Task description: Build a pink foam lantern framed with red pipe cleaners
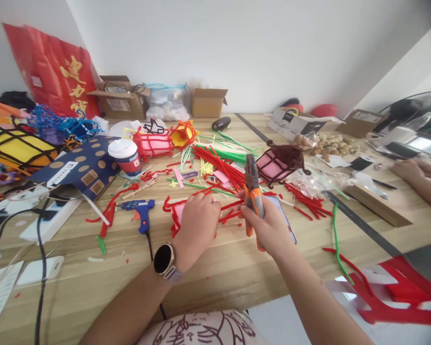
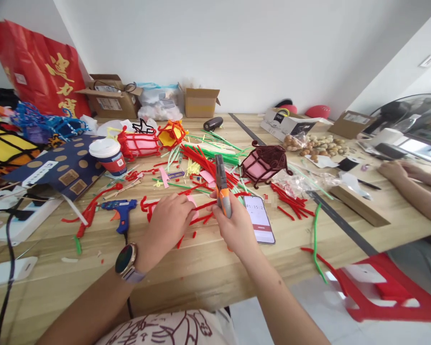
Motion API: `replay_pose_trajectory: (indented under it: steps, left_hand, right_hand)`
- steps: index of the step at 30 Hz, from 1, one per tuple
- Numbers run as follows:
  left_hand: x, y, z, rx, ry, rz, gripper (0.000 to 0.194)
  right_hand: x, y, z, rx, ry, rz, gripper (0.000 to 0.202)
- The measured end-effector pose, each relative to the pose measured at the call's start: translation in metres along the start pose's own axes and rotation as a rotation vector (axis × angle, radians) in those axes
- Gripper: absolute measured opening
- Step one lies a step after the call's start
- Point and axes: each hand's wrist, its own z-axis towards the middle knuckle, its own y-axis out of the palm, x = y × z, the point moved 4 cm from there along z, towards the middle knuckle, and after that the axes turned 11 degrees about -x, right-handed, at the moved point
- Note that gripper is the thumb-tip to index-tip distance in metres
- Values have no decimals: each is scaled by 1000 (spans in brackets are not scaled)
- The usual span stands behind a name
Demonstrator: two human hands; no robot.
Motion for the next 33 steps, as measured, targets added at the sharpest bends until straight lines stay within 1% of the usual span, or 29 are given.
replay_pose_trajectory:
  steps: [2,3,6,9,12,14,19,22,29,33]
  left_hand:
    - [-8,-1,5,23,-56,2,20]
    - [-13,-1,8,36,-77,10,22]
    - [-22,0,15,79,-109,31,24]
    - [-24,3,18,116,-100,30,24]
    - [-21,7,21,115,-92,49,24]
    - [-19,9,22,114,-88,63,23]
    - [-15,9,22,117,-63,60,24]
    - [-14,8,22,120,-69,61,22]
    - [-11,10,25,64,-67,26,23]
    - [-9,10,25,67,-58,14,24]
  right_hand:
    - [-1,-3,-10,-62,21,130,33]
    - [-1,-5,-15,-92,49,145,31]
    - [9,-11,-31,-220,193,77,23]
    - [24,-11,-41,-357,350,98,31]
    - [35,-9,-43,-432,485,176,37]
    - [35,-10,-40,-439,537,171,33]
    - [27,-17,-25,-415,603,-2,12]
    - [23,-14,-18,-431,639,-13,4]
    - [17,-5,-7,-430,636,87,9]
    - [17,-2,-5,-432,649,104,9]
